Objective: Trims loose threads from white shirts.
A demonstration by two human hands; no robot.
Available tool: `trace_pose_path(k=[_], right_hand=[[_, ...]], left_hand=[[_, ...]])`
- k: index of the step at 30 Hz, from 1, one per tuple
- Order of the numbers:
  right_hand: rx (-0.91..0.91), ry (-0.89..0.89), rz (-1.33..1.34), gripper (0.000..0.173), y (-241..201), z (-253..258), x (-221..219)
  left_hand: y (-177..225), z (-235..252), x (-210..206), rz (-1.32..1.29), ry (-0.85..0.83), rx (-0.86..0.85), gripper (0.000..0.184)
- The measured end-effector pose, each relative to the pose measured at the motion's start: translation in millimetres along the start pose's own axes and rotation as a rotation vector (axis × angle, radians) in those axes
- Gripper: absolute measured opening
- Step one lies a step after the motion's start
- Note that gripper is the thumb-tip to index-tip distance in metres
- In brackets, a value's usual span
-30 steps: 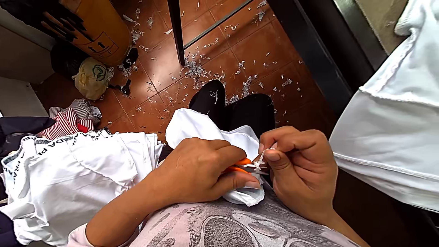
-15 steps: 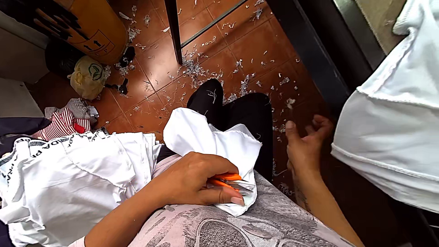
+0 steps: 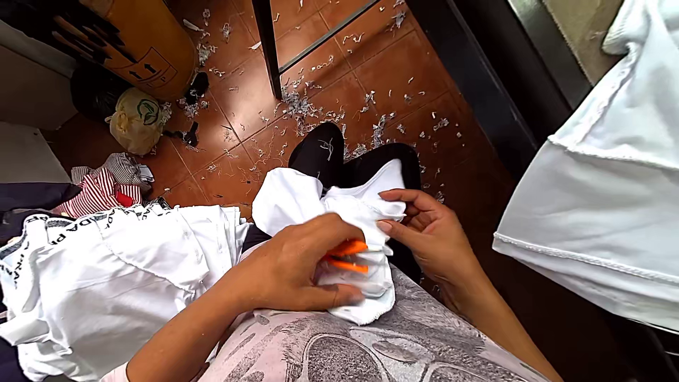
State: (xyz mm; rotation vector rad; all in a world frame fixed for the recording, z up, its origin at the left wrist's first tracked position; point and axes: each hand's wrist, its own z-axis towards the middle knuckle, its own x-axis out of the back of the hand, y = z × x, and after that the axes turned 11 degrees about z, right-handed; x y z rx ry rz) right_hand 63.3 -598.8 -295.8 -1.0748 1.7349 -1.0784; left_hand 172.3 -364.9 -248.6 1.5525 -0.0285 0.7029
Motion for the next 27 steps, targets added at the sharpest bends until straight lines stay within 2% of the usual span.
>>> trace_pose_path(k=[4,5,7,10,13,16,19,22,25,27], right_hand=[[0.052,-0.102,0.091,0.046,-21.2,-11.9,-14.0],[0.061,-0.122,0.115,0.045,-22.6,-13.7,-16.4],[0.077,-0.159,0.148,0.047,-23.6,-15.4,-20.9],[0.091,-0.173,0.156,0.05,-25.9,-17.0,-26.1],[0.111,-0.117,0.183,0.05,-24.0,-18.8,-26.6],[0.319,-0.019,-0.076,0.046,-21.1,-21.5,-26.7],[0.472,0.029,-0.344,0.032,-21.5,-22.5,-23.6],[0.453,-0.02,-0.259,0.024,-25.2,-25.7,-20.6],[0.399,-0.09,-0.062,0.025,-24.6,-27.6,-14.0],[0.393,-0.122,-0.007,0.025,-23.1,-28.2,-13.2]], left_hand=[[-7.9,12.9,-2.0,-0.02,0.359,0.015,0.022],[-10.3,18.3,-4.1,-0.013,0.411,0.011,0.024],[-11.7,27.4,-8.3,0.024,0.411,-0.018,0.03],[-11.2,35.5,-15.9,0.059,0.351,-0.101,0.011],[-18.9,36.5,-16.5,0.032,0.386,-0.118,0.007],[-21.7,33.8,-11.8,-0.107,0.471,0.002,0.01],[-25.4,31.4,-4.2,-0.14,0.546,0.041,0.012],[-36.9,19.5,33.0,0.118,0.732,0.122,0.016],[-58.8,-1.2,87.0,0.684,0.948,0.356,0.025],[-68.1,-7.8,104.5,0.729,0.868,0.466,0.059]])
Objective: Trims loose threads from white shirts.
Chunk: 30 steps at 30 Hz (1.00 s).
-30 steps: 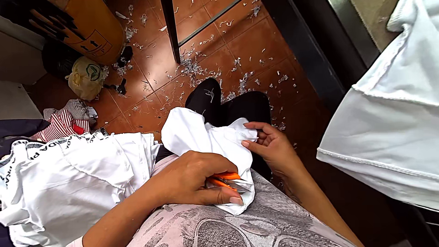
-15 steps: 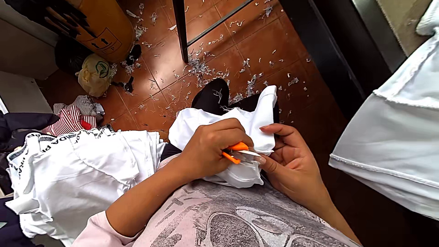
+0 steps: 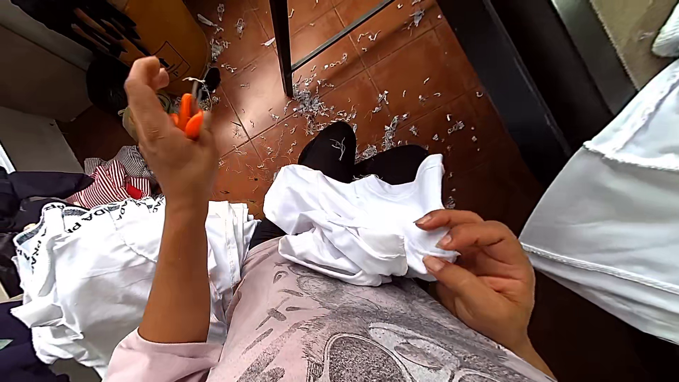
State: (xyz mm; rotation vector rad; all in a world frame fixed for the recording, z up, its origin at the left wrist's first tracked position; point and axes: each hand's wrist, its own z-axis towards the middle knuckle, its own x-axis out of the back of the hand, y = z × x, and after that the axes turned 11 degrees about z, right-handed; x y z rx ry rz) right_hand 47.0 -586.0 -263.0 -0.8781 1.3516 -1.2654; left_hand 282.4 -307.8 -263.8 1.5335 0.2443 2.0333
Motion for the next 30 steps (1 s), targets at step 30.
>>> trace_pose_path(k=[30], right_hand=[[0.083,-0.221,-0.357,0.032,-40.1,31.8,-6.9]], left_hand=[[127.5,-44.7,5.1,-1.004,-0.611,-0.519,0.017]])
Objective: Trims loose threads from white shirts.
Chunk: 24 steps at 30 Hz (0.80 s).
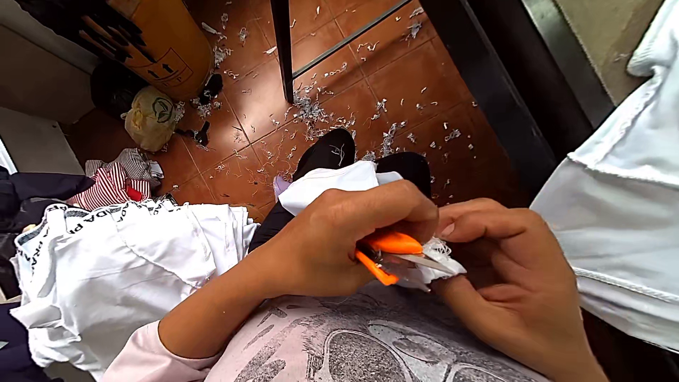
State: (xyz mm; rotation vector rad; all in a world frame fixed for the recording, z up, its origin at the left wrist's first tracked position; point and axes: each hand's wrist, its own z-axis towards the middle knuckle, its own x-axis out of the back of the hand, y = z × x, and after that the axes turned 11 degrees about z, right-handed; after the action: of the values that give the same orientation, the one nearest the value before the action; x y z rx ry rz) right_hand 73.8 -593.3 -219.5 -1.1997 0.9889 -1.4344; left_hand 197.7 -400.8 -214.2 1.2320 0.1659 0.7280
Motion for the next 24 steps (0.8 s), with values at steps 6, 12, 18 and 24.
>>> trace_pose_path(k=[6,12,18,24], right_hand=[[0.158,0.123,-0.08,0.021,4.6,-3.0,-1.3],[0.399,0.14,-0.363,0.009,7.8,-12.6,0.0],[0.535,0.028,-0.399,0.009,2.7,-10.7,0.9],[0.409,0.142,-0.277,0.014,6.3,-7.8,-8.4]], left_hand=[[-3.5,-12.1,3.8,-0.083,0.016,0.022,0.018],[-3.2,-13.2,-0.1,-0.149,0.009,0.024,0.014],[-2.1,-15.7,-5.3,-0.197,-0.049,0.152,0.06],[0.8,-10.5,-14.4,0.23,0.112,-0.092,0.012]])
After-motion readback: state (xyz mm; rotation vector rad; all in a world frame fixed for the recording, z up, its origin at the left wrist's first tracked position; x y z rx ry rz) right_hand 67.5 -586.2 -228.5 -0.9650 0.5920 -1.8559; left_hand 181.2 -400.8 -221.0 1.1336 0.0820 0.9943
